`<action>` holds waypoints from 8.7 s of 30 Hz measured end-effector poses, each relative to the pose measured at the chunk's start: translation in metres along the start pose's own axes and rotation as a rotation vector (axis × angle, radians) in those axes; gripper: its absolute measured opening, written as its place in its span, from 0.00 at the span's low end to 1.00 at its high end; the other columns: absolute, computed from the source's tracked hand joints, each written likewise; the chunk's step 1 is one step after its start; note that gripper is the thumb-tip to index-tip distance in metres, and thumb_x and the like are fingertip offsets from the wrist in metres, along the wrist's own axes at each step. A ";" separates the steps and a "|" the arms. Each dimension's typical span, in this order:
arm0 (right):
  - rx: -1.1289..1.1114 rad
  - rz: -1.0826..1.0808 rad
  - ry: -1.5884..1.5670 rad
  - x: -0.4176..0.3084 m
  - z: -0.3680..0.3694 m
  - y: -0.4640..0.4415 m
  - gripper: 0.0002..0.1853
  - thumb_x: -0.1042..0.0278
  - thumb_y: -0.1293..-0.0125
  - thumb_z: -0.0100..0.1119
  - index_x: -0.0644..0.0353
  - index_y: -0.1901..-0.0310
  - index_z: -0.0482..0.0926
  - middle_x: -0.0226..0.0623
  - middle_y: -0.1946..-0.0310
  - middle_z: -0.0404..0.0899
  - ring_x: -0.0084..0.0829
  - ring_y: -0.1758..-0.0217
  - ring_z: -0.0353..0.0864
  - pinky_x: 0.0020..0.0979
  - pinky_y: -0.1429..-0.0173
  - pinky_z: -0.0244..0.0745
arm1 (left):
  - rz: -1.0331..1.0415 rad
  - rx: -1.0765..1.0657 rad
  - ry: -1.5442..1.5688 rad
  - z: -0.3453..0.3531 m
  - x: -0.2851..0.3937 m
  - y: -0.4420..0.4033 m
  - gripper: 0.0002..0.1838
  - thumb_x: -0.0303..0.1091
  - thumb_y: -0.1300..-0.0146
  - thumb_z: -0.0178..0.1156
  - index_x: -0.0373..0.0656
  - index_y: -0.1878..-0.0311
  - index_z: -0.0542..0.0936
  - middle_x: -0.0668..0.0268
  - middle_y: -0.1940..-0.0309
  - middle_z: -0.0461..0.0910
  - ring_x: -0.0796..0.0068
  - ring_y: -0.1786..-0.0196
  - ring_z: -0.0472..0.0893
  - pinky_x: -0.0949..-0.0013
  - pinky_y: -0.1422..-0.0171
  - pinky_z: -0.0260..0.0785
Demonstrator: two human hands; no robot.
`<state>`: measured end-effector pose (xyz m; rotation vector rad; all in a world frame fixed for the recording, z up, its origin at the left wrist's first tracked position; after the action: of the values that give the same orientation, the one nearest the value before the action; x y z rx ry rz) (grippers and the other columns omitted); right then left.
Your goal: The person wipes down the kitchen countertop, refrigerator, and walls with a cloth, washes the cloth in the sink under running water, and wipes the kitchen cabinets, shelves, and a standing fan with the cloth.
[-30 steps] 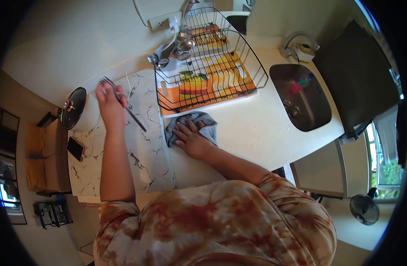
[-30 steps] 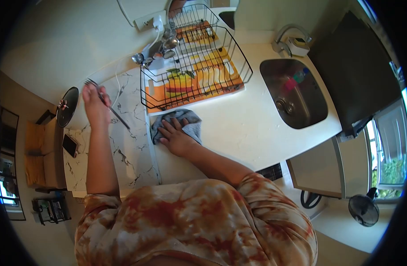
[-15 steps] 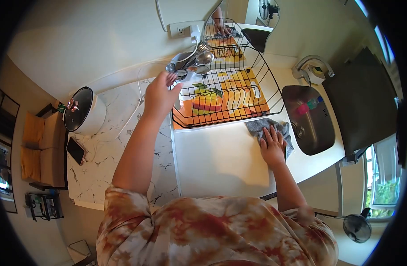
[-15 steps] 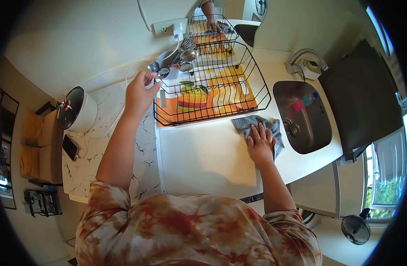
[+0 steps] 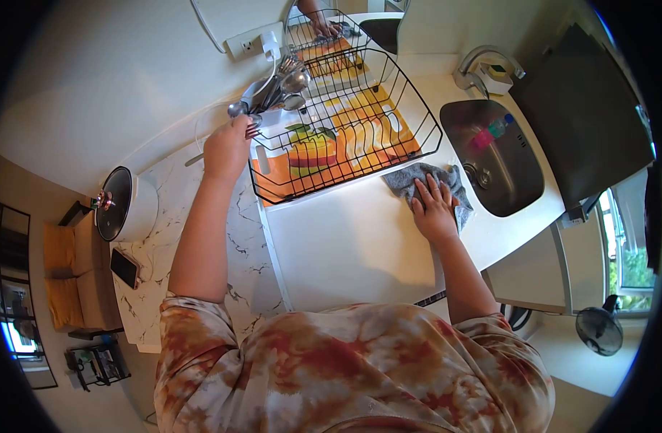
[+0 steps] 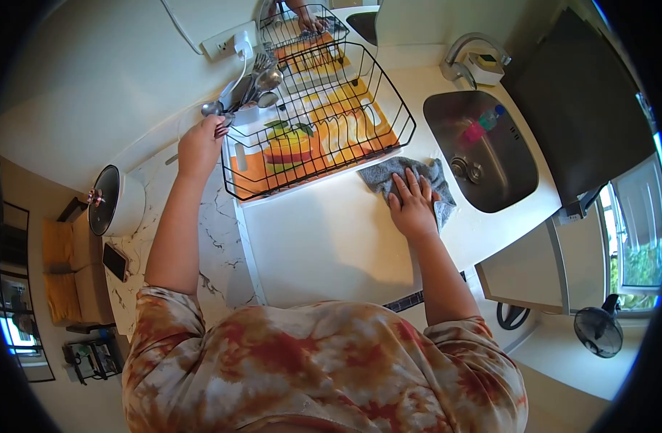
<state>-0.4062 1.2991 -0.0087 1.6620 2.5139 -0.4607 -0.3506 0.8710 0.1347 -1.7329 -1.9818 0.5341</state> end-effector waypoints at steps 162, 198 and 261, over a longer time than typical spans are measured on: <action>-0.044 0.558 -2.284 -0.207 -0.110 0.134 0.13 0.59 0.24 0.40 0.59 0.53 0.68 0.38 0.61 0.75 0.35 0.57 0.77 0.39 0.44 0.73 | 0.224 -0.749 1.028 -0.083 0.178 0.187 0.13 0.33 0.30 0.44 0.35 0.57 0.75 0.45 0.64 0.79 0.47 0.59 0.80 0.55 0.54 0.71; -0.308 0.554 -2.543 -0.135 -0.055 0.087 0.22 0.60 0.28 0.39 0.66 0.42 0.72 0.48 0.44 0.76 0.46 0.40 0.74 0.48 0.32 0.64 | 0.063 0.354 0.399 0.006 -0.066 -0.074 0.23 0.22 0.47 0.55 0.42 0.44 0.72 0.62 0.60 0.78 0.64 0.55 0.78 0.65 0.49 0.72; 0.166 0.156 -1.800 -0.199 -0.140 0.092 0.17 0.60 0.26 0.46 0.65 0.48 0.74 0.34 0.55 0.78 0.25 0.51 0.75 0.29 0.44 0.69 | -0.267 -0.483 1.794 -0.102 0.127 0.129 0.16 0.43 0.23 0.40 0.43 0.62 0.70 0.67 0.67 0.73 0.75 0.64 0.75 0.69 0.53 0.71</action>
<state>-0.2294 1.1982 0.1536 0.6298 0.9640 -1.3093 -0.2007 1.0135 0.1565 -1.1339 -0.8492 -1.2744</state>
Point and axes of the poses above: each hand's wrist, its own y-axis away from the middle knuckle, its own z-axis out of the palm, x = y × z, the point moved 1 cm from there along -y, towards the middle knuckle
